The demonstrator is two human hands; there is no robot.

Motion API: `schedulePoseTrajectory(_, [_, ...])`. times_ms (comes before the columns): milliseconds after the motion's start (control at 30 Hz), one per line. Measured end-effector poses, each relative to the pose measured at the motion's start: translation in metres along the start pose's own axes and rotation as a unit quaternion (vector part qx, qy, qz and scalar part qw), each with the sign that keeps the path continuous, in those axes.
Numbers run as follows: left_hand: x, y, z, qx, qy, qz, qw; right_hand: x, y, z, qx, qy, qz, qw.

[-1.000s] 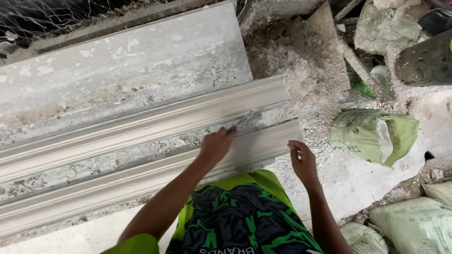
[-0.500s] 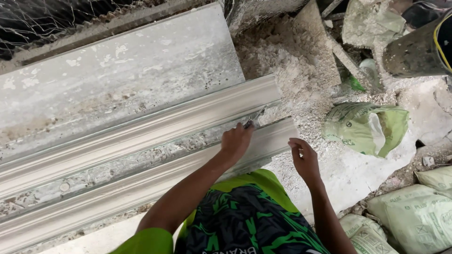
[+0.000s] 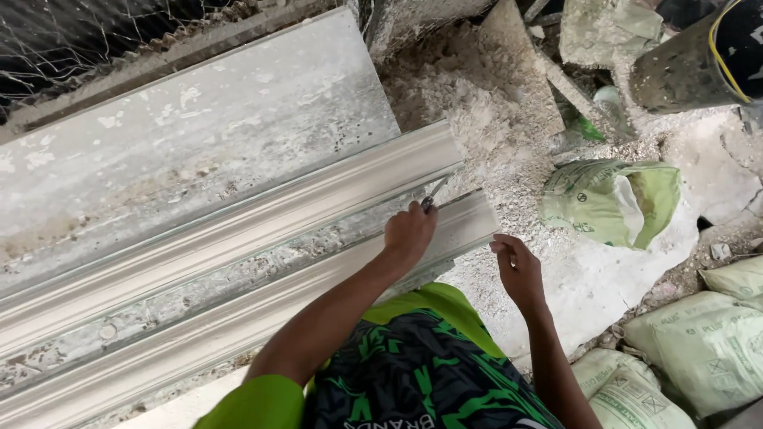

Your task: Scraping and smoothing the edges of cast gypsum crown molding pieces using a putty knife or scraper.

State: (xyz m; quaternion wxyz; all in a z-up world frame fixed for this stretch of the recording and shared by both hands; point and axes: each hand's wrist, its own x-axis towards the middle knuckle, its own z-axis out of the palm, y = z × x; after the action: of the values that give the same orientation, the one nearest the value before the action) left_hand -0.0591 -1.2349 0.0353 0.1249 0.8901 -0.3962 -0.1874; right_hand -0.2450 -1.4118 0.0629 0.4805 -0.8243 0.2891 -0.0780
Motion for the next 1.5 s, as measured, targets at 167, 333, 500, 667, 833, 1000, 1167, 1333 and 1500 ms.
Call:
schedulePoseTrajectory(167, [0.051,0.023,0.046,0.008,0.017,0.010,1.000,0.010,-0.039,0.005,-0.017,-0.037,-0.024,0.999])
schedulePoseTrajectory(333, [0.067,0.014,-0.038,-0.015,0.068,0.052,0.996,0.018,-0.051,-0.006,-0.029,-0.041,-0.048,0.998])
schedulePoseTrajectory(500, [0.152,-0.081,-0.084,0.095,0.248,0.085,0.960,0.009,-0.029,-0.005,-0.028,0.006,-0.008,1.000])
schedulePoseTrajectory(667, [0.157,-0.139,-0.097,0.201,0.195,0.056,0.958,0.015,-0.049,0.013,-0.010,-0.021,-0.026,0.999])
schedulePoseTrajectory(833, [0.118,-0.179,-0.098,0.149,0.037,0.000,0.988,0.019,-0.069,0.015,-0.014,-0.030,-0.034,0.999])
schedulePoseTrajectory(1000, [0.115,-0.228,-0.137,0.212,-0.028,0.079,0.974,0.013,-0.044,0.005,-0.013,-0.007,-0.028,1.000])
schedulePoseTrajectory(1167, [0.123,-0.163,-0.211,0.076,-0.101,0.021,0.992,0.011,-0.025,0.017,0.007,-0.018,0.021,1.000])
schedulePoseTrajectory(1333, [0.155,-0.178,-0.132,-0.272,0.050,-0.033,0.961,0.022,-0.067,0.029,-0.016,-0.047,-0.050,0.998])
schedulePoseTrajectory(1500, [0.115,-0.227,-0.096,-0.408,-0.045,-0.184,0.893,0.025,-0.083,0.021,-0.017,-0.037,-0.051,0.998])
